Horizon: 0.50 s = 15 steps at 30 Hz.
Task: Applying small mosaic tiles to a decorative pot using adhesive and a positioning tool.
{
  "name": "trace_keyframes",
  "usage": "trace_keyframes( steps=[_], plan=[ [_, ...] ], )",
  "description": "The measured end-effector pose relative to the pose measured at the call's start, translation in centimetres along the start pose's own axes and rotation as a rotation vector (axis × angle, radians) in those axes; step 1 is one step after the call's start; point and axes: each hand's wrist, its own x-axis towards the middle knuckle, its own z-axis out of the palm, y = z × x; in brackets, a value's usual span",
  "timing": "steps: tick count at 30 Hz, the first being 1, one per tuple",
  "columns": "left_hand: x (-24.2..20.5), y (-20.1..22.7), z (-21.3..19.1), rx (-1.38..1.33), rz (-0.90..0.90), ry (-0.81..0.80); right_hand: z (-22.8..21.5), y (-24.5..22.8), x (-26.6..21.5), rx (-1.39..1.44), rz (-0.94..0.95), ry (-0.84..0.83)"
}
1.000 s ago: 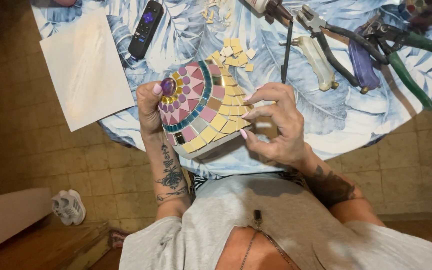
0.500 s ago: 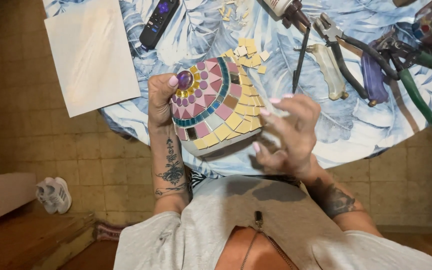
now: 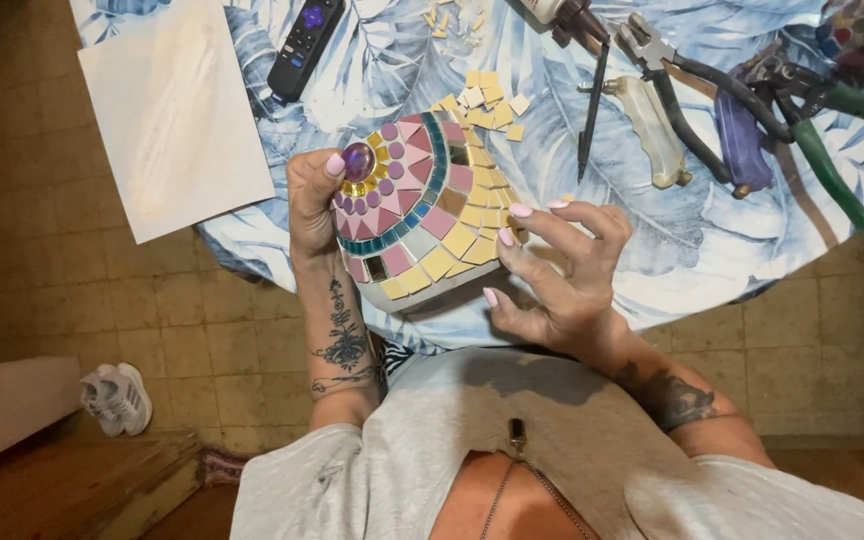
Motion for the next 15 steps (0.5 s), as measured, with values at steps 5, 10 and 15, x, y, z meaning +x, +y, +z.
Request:
trace_keyframes(
  steps=[5,10,15],
  plan=[
    [0.09,-0.26,-0.65,0.038,0.007,-0.039,0.07,-0.14,0.03,0.049,0.025,0.008],
    [0.04,-0.26,-0.39,0.035,0.02,-0.043,0.38,-0.56,-0.16,0.041,0.06,0.022],
    [0.12,-0.33,-0.41,0.037,0.031,-0.075,0.58,-0.67,-0.45,0.05,0.076,0.042]
  ],
)
